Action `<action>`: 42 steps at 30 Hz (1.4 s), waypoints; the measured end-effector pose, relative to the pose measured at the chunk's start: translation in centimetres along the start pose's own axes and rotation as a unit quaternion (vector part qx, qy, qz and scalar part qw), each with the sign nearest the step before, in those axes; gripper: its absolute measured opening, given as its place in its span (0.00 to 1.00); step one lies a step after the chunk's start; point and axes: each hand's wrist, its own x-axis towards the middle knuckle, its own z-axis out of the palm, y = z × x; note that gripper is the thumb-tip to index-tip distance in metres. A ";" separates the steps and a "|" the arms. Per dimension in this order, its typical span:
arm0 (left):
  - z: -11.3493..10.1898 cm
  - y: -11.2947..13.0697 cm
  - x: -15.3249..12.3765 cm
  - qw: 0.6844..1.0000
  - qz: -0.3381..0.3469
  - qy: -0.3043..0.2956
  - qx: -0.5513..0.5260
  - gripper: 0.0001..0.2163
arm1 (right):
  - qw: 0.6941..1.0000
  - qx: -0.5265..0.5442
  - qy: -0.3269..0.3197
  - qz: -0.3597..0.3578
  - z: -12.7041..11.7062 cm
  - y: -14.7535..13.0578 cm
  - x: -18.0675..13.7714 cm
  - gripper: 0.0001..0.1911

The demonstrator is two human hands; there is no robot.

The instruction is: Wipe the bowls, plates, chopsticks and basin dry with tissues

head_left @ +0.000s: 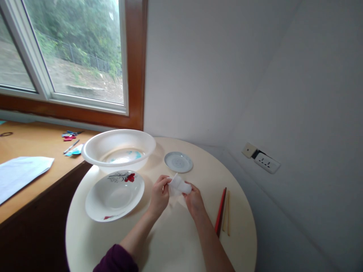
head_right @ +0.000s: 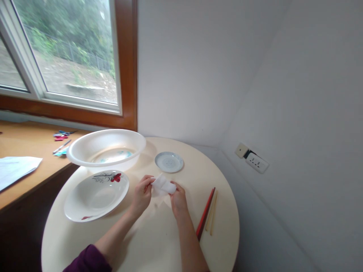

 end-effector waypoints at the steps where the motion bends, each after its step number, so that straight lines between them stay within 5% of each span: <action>1: 0.0 0.0 0.0 1.000 0.005 0.004 0.002 0.11 | 1.000 0.004 0.002 0.000 0.0 0.0 0.1 0.03; 8: 0.0 -0.2 -0.1 0.999 0.038 0.017 0.008 0.13 | 1.000 0.008 -0.013 -0.016 0.5 -0.4 -0.1 0.03; 13: -0.2 -0.4 -0.2 0.999 0.029 0.043 0.015 0.14 | 0.999 -0.011 -0.008 -0.030 0.2 -0.9 -0.7 0.13; 21: -0.1 -0.2 -0.1 0.998 0.039 0.043 0.031 0.15 | 0.997 -0.051 0.057 -0.028 -0.6 -0.9 -0.7 0.07; 28: -0.2 0.1 0.0 0.999 0.035 0.037 0.004 0.14 | 0.991 -0.112 0.030 -0.074 0.4 -1.1 -1.4 0.05; 33: -0.1 0.0 0.2 0.994 -0.071 0.051 -0.071 0.09 | 0.967 -0.208 -0.023 -0.145 1.2 -1.1 -1.9 0.07; 37: 0.2 0.0 0.4 0.954 -0.221 0.081 -0.185 0.09 | 0.949 -0.258 -0.053 -0.170 1.6 -0.8 -2.2 0.08; 42: 0.4 0.1 0.3 0.929 -0.268 0.083 -0.240 0.13 | 0.932 -0.286 -0.077 -0.210 1.7 -0.7 -2.5 0.05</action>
